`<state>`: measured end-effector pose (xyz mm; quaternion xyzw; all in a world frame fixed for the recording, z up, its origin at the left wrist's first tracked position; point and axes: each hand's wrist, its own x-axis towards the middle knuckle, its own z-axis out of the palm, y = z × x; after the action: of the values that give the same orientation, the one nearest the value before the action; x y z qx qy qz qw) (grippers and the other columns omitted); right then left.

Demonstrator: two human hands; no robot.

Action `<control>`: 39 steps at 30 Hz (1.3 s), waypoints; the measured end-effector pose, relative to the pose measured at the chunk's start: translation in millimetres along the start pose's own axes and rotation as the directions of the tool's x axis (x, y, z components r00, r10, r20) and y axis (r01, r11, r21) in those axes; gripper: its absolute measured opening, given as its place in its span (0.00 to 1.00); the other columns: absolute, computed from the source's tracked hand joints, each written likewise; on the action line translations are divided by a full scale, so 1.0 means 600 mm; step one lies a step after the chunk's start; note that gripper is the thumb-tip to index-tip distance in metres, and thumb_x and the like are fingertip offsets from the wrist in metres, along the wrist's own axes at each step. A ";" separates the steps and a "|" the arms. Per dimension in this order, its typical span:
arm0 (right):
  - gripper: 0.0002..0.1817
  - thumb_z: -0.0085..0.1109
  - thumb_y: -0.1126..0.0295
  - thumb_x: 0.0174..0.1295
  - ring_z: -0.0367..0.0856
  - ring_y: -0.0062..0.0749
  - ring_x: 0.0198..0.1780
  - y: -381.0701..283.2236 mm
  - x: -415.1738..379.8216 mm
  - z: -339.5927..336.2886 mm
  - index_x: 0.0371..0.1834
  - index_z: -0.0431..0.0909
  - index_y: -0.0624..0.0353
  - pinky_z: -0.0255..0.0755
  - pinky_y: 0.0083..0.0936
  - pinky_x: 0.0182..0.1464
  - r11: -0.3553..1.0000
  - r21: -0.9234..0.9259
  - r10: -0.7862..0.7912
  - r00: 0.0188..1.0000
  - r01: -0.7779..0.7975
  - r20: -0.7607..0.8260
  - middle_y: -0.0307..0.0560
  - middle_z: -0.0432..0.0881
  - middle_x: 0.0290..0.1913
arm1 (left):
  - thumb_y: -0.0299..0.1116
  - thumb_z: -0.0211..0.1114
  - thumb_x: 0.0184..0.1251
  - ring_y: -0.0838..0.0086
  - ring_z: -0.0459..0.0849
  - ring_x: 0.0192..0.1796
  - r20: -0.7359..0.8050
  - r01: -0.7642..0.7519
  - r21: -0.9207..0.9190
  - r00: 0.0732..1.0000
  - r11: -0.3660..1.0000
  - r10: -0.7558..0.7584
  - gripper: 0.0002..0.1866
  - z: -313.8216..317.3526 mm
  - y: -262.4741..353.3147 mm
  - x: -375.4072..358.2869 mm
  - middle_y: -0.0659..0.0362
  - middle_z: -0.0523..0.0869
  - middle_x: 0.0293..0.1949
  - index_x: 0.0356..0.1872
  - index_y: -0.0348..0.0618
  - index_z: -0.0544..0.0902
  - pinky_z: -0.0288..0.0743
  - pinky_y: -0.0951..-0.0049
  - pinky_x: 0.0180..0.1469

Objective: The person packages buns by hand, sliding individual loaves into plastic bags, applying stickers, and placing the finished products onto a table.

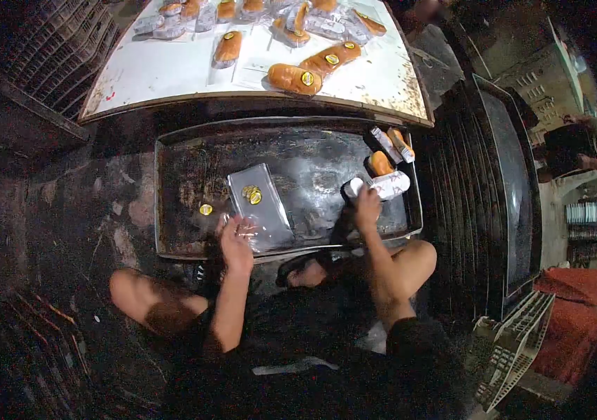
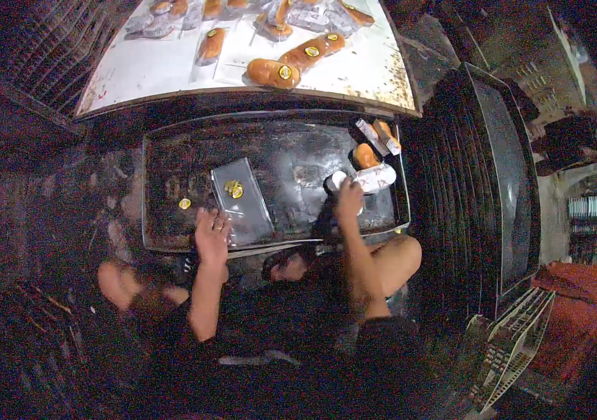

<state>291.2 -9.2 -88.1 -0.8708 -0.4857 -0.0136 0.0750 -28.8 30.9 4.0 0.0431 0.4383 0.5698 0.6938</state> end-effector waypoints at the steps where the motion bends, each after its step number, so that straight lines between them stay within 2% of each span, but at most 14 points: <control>1: 0.32 0.66 0.64 0.36 0.70 0.59 0.37 0.041 0.012 0.018 0.46 0.62 0.60 0.67 0.41 0.37 0.996 0.079 -0.052 0.997 0.048 0.049 0.61 0.68 0.40 | 0.33 0.55 0.55 0.63 0.70 0.47 -0.024 0.018 -0.061 1.000 0.998 -0.019 0.27 0.003 0.010 0.002 0.55 0.70 0.43 0.57 0.50 0.57 0.67 0.58 0.50; 4: 0.21 0.62 0.71 0.40 0.73 0.55 0.38 -0.007 0.004 -0.046 0.40 0.68 0.62 0.67 0.38 0.40 0.932 0.331 0.069 0.967 -0.151 0.244 0.63 0.73 0.37 | 0.32 0.55 0.55 0.60 0.68 0.49 -0.057 -0.121 -0.150 0.992 0.981 0.114 0.31 0.011 0.043 0.002 0.54 0.67 0.47 0.59 0.51 0.52 0.63 0.56 0.54; 6: 0.22 0.64 0.70 0.40 0.76 0.44 0.37 -0.024 -0.020 -0.019 0.42 0.71 0.63 0.68 0.32 0.42 0.718 0.645 -0.199 0.811 -0.261 0.550 0.59 0.76 0.37 | 0.32 0.54 0.56 0.58 0.67 0.52 -0.094 -0.173 -0.182 0.983 0.968 0.159 0.32 0.003 0.047 0.022 0.53 0.64 0.50 0.60 0.52 0.50 0.62 0.56 0.56; 10: 0.28 0.63 0.61 0.46 0.74 0.31 0.39 -0.232 -0.127 -0.218 0.48 0.67 0.64 0.67 0.27 0.45 0.342 0.902 -0.447 0.798 -0.265 0.404 0.49 0.76 0.39 | 0.29 0.50 0.56 0.58 0.69 0.52 0.066 -0.107 -0.046 0.992 0.993 0.110 0.31 0.009 0.008 0.002 0.53 0.67 0.50 0.61 0.51 0.48 0.67 0.59 0.50; 15: 0.30 0.58 0.66 0.52 0.70 0.29 0.44 -0.296 -0.155 -0.174 0.55 0.56 0.62 0.67 0.24 0.44 0.434 0.880 -0.259 0.908 -0.194 0.328 0.46 0.67 0.49 | 0.40 0.48 0.56 0.65 0.74 0.47 0.088 0.046 -0.031 0.995 0.998 -0.043 0.21 -0.006 -0.082 -0.025 0.53 0.75 0.44 0.49 0.39 0.68 0.68 0.67 0.50; 20: 0.32 0.58 0.67 0.52 0.70 0.31 0.45 -0.298 -0.170 -0.183 0.59 0.53 0.59 0.68 0.26 0.42 0.364 0.931 -0.547 0.814 0.025 0.192 0.53 0.65 0.52 | 0.39 0.47 0.59 0.67 0.78 0.37 0.187 0.212 -0.183 0.966 0.960 -0.178 0.16 0.030 0.015 -0.045 0.56 0.78 0.35 0.45 0.41 0.68 0.74 0.67 0.41; 22: 0.23 0.54 0.67 0.55 0.74 0.28 0.38 -0.301 -0.135 -0.182 0.54 0.64 0.60 0.69 0.23 0.36 0.470 0.826 -0.501 0.864 0.312 -0.042 0.54 0.72 0.45 | 0.36 0.55 0.56 0.71 0.77 0.38 0.131 0.065 0.305 0.985 0.950 -0.110 0.19 0.008 -0.018 -0.053 0.57 0.74 0.40 0.48 0.39 0.66 0.73 0.66 0.41; 24: 0.13 0.53 0.68 0.55 0.75 0.25 0.28 -0.290 -0.068 -0.159 0.42 0.73 0.63 0.69 0.21 0.30 0.650 0.760 -0.333 0.893 -0.017 0.304 0.51 0.78 0.30 | 0.36 0.58 0.56 0.72 0.76 0.38 0.143 0.116 0.440 0.970 0.890 -0.198 0.23 0.007 -0.028 -0.066 0.56 0.72 0.41 0.50 0.37 0.65 0.73 0.67 0.42; 26: 0.10 0.53 0.69 0.54 0.72 0.25 0.21 -0.314 0.009 -0.220 0.36 0.76 0.64 0.67 0.24 0.26 0.574 0.809 -0.242 0.970 0.124 0.023 0.45 0.77 0.19 | 0.36 0.60 0.52 0.63 0.76 0.39 0.301 0.049 0.514 0.924 0.856 -0.234 0.28 -0.025 -0.048 -0.043 0.51 0.70 0.46 0.53 0.34 0.62 0.71 0.63 0.45; 28: 0.13 0.54 0.67 0.54 0.78 0.38 0.32 -0.352 0.057 -0.288 0.37 0.75 0.66 0.69 0.27 0.35 0.396 0.905 -0.155 0.983 0.157 -0.103 0.57 0.78 0.32 | 0.33 0.61 0.49 0.51 0.74 0.41 0.708 -0.697 0.682 0.705 -0.222 -0.042 0.30 -0.036 -0.062 -0.032 0.44 0.68 0.49 0.53 0.31 0.62 0.68 0.59 0.48; 30: 0.21 0.55 0.71 0.52 0.73 0.27 0.39 -0.384 0.067 -0.293 0.50 0.68 0.63 0.67 0.23 0.42 0.279 0.862 -0.158 0.906 0.423 -0.393 0.53 0.76 0.41 | 0.31 0.60 0.46 0.43 0.71 0.43 0.779 -0.725 0.560 0.626 -0.402 -0.045 0.30 -0.094 -0.102 0.007 0.39 0.69 0.49 0.54 0.34 0.63 0.65 0.57 0.50; 33: 0.25 0.58 0.72 0.48 0.72 0.34 0.48 -0.349 -0.020 -0.228 0.53 0.66 0.62 0.66 0.26 0.49 0.338 0.887 -0.454 0.880 0.314 -0.138 0.55 0.71 0.50 | 0.29 0.58 0.46 0.48 0.74 0.42 0.589 -0.696 0.629 0.718 -0.346 -0.371 0.23 -0.139 -0.103 0.073 0.41 0.74 0.43 0.49 0.41 0.69 0.67 0.59 0.47; 35: 0.16 0.58 0.66 0.51 0.74 0.24 0.39 -0.302 -0.120 -0.175 0.42 0.73 0.64 0.68 0.24 0.44 0.464 0.862 -0.487 0.755 -0.203 0.440 0.44 0.78 0.35 | 0.27 0.56 0.47 0.50 0.76 0.39 0.319 -0.545 0.709 0.814 -0.447 -0.486 0.14 -0.075 -0.030 0.022 0.44 0.77 0.36 0.39 0.45 0.76 0.70 0.59 0.42; 39: 0.14 0.57 0.66 0.53 0.74 0.24 0.30 -0.246 -0.249 -0.124 0.38 0.73 0.64 0.68 0.25 0.33 0.583 0.799 -0.590 0.599 -0.148 0.541 0.42 0.77 0.27 | 0.26 0.57 0.47 0.58 0.79 0.33 0.547 -0.645 0.723 0.753 -0.247 -0.366 0.06 -0.050 0.009 0.001 0.49 0.80 0.26 0.29 0.40 0.79 0.72 0.65 0.35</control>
<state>91.0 -69.7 -11.8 -0.5850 -0.5407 0.5597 0.2284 -52.7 20.1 -11.8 0.8061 0.4405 0.0346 0.3936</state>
